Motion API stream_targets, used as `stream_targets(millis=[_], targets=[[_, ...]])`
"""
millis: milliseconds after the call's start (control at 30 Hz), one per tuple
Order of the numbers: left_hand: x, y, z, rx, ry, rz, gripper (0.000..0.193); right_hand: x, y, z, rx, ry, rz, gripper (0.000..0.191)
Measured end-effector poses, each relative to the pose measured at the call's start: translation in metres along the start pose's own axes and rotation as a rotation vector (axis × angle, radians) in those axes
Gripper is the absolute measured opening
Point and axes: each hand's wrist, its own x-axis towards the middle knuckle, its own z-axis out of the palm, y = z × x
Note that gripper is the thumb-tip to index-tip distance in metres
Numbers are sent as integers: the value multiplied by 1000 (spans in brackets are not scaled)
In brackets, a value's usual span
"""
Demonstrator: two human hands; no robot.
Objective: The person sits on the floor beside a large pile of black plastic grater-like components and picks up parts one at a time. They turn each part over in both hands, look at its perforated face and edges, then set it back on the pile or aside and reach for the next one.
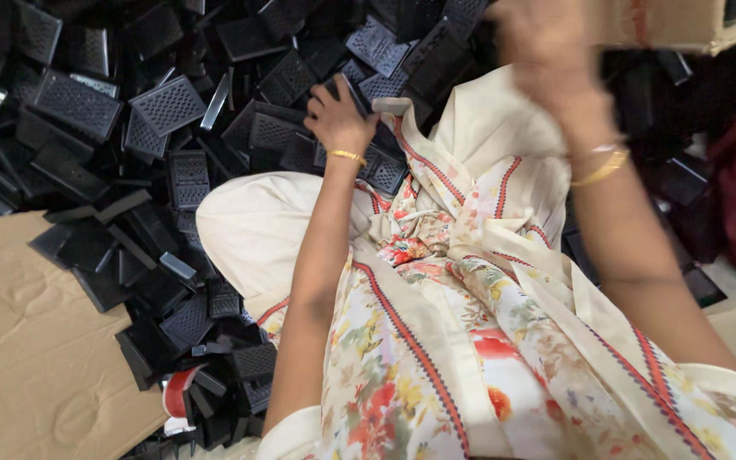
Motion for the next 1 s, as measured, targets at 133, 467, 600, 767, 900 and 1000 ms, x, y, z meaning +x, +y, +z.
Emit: stream_targets(millis=[133, 467, 600, 767, 900, 1000], targets=[[-13, -24, 3, 18, -101, 11, 82, -14, -17, 97, -113, -407, -67, 64], [3, -76, 0, -30, -64, -99, 43, -13, -7, 138, 68, -393, 196, 72], [15, -85, -6, -3, -2, -54, 49, -16, -26, 95, 340, -162, 201, 68], [35, -79, -9, -67, 33, 15, 47, -18, -61, 46, 582, -116, 388, 78], [42, -98, 0, -274, 94, -147, 51, -25, -71, 28, 710, -66, 438, 78], [32, -134, 6, -396, 102, -243, 46, -32, -69, 26, 812, -44, 476, 75]])
